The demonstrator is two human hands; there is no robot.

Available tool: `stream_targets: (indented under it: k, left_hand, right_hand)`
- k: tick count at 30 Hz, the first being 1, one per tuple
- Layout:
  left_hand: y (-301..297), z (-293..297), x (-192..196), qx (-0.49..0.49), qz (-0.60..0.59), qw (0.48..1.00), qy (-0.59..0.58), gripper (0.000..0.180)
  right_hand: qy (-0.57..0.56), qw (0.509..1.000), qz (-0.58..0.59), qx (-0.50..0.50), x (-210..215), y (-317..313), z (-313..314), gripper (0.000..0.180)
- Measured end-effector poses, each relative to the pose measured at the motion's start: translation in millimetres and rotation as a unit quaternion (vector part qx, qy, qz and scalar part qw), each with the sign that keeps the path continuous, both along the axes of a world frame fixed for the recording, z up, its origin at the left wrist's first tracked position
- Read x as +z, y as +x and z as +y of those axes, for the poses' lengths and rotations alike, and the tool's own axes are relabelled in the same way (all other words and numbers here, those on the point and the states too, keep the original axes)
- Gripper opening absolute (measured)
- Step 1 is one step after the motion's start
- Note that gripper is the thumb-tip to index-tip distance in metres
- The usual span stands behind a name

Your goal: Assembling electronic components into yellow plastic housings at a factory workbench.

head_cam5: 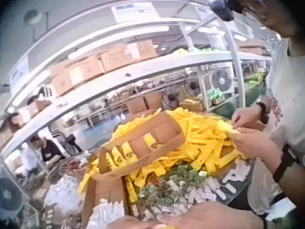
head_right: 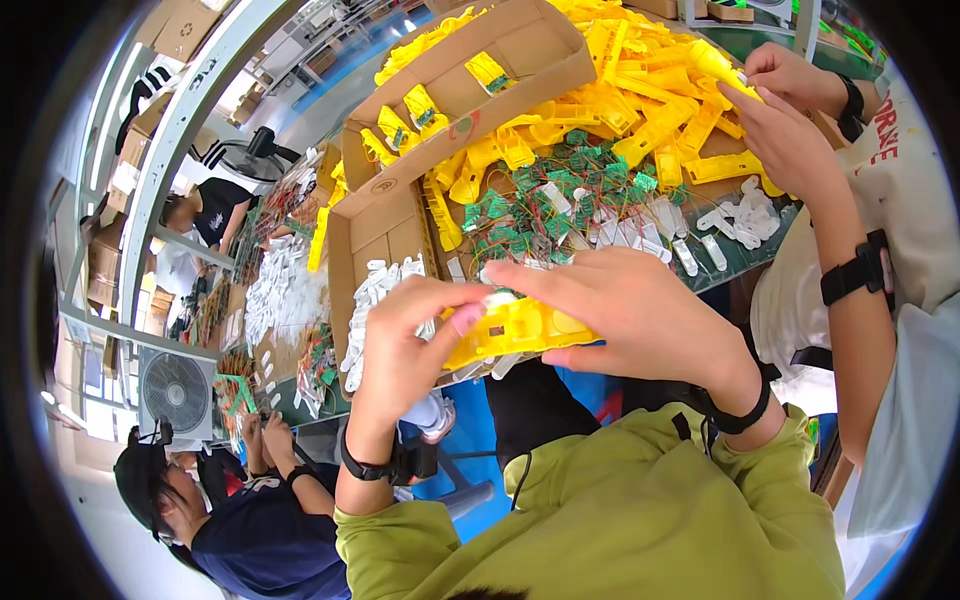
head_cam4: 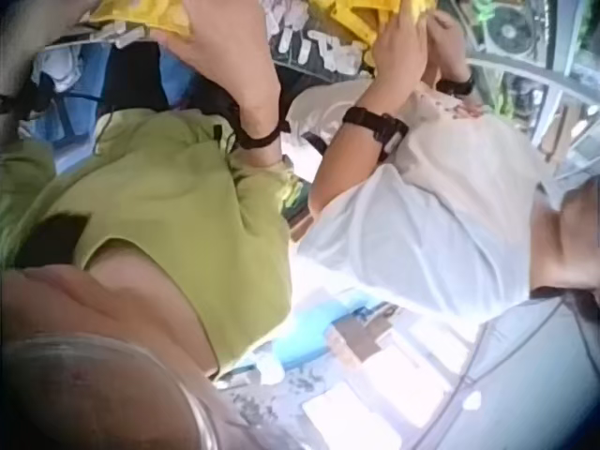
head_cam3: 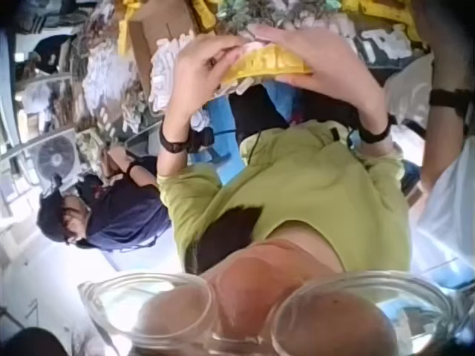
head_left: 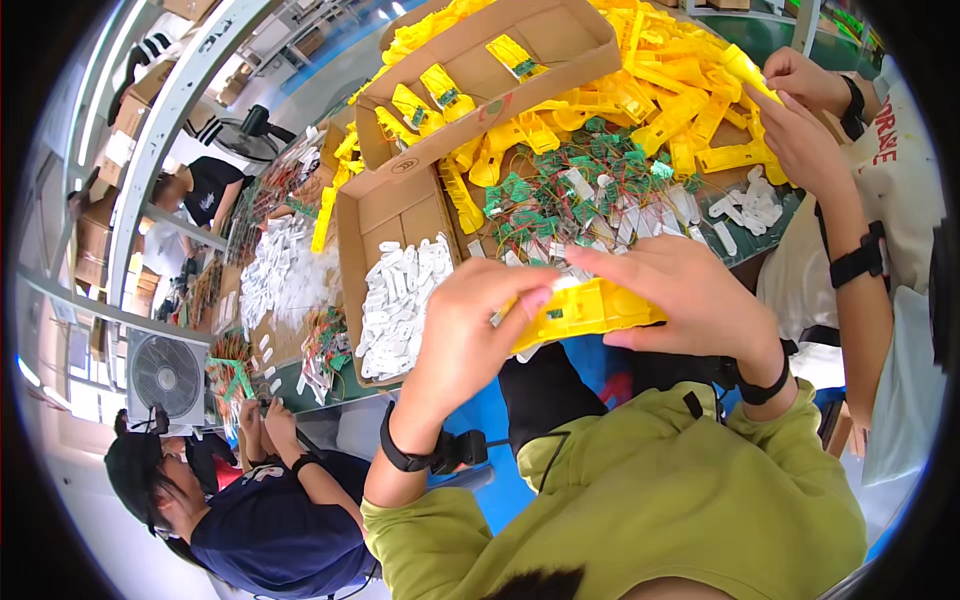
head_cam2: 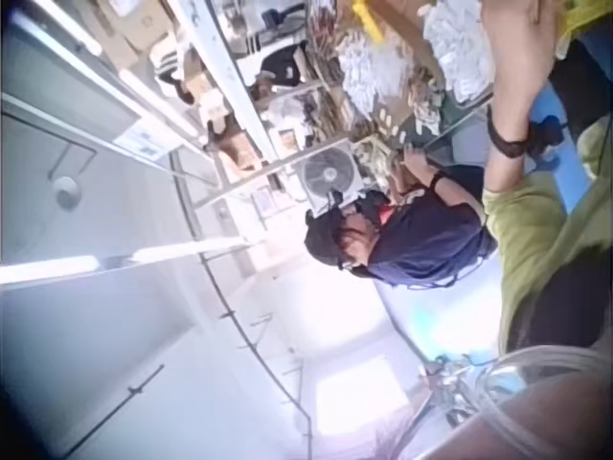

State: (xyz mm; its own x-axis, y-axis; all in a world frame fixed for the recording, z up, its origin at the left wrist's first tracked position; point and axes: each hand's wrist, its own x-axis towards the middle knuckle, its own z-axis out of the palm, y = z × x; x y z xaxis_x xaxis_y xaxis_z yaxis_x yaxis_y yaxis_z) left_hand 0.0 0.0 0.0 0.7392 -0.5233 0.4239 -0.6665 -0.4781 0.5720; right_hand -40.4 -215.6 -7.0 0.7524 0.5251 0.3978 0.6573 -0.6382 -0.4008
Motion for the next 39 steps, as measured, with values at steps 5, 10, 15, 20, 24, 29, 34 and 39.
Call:
stream_targets:
  k: [5, 10, 15, 20, 24, 29, 34, 39]
  left_hand:
    - [-6.7, -3.1, 4.2, -0.06, 0.003, 0.997, 0.038, 0.014]
    - [-17.8, -6.6, 6.0, -0.045, -0.004, 0.999, 0.029, 0.015]
    - [-19.0, -4.7, 4.1, -0.035, -0.013, 0.998, 0.049, 0.015]
    - [-21.5, 4.9, -0.7, -0.088, 0.107, 0.99, -0.003, 0.015]
    - [-28.3, 2.3, 7.0, -0.096, 0.072, 0.991, 0.064, 0.014]
    - [-31.4, 9.2, 11.9, -0.1, 0.085, 0.981, 0.14, 0.012]
    - [-33.7, 16.4, 8.4, -0.119, 0.187, 0.964, 0.147, 0.013]
    - [-31.7, 32.2, -22.7, -0.123, 0.412, 0.902, 0.039, 0.013]
  right_hand:
    - [0.045, 0.997, -0.017, 0.055, 0.8, -1.9, -0.7, 0.073]
    - [0.05, 0.997, -0.009, 0.063, 2.1, -4.5, -5.4, 0.071]
    - [0.063, 0.994, -0.01, 0.084, 1.9, -6.7, -6.6, 0.07]
    - [0.071, 0.992, 0.022, 0.102, -2.2, -7.9, -5.5, 0.068]
    - [0.013, 0.994, 0.039, 0.106, 0.4, -9.9, -4.3, 0.068]
    - [0.022, 0.99, 0.02, 0.14, -4.9, -10.3, 3.1, 0.068]
    - [0.035, 0.982, 0.05, 0.176, -9.6, -14.3, 4.8, 0.069]
    - [0.045, 0.971, 0.081, 0.222, -14.3, -14.2, 10.7, 0.07]
